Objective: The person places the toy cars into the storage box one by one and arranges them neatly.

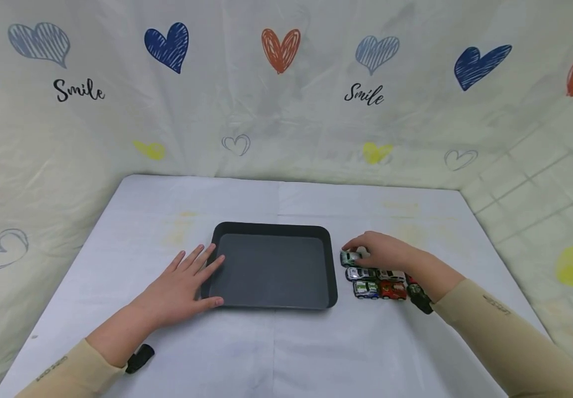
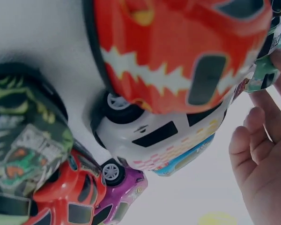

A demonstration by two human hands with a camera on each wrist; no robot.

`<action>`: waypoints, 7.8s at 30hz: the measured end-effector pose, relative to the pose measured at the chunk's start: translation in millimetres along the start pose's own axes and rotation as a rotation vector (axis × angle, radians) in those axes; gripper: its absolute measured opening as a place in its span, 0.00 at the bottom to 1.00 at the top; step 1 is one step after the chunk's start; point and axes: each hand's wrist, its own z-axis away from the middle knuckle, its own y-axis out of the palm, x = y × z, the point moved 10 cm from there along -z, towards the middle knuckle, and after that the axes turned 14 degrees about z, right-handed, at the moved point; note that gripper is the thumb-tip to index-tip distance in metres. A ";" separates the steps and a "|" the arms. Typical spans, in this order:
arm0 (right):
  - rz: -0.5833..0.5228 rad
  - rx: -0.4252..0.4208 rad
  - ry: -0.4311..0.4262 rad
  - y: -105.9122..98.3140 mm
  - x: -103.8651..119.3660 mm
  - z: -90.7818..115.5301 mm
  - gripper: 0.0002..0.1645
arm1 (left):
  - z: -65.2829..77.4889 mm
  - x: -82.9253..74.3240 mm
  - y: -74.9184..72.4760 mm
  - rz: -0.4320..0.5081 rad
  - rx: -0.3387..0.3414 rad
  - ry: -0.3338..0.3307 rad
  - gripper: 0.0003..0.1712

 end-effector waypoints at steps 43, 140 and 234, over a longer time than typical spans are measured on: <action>-0.354 0.017 0.038 -53.3 14.2 -23.4 0.24 | 0.2 -2.6 2.2 0.000 0.007 -0.024 0.54; -0.092 0.178 -0.318 -12.3 215.9 -144.9 0.28 | -2.7 -2.4 4.1 -0.020 0.042 -0.057 0.55; -0.324 0.000 -0.032 -52.2 54.5 -13.1 0.26 | -0.4 -2.6 1.6 -0.003 0.038 -0.056 0.55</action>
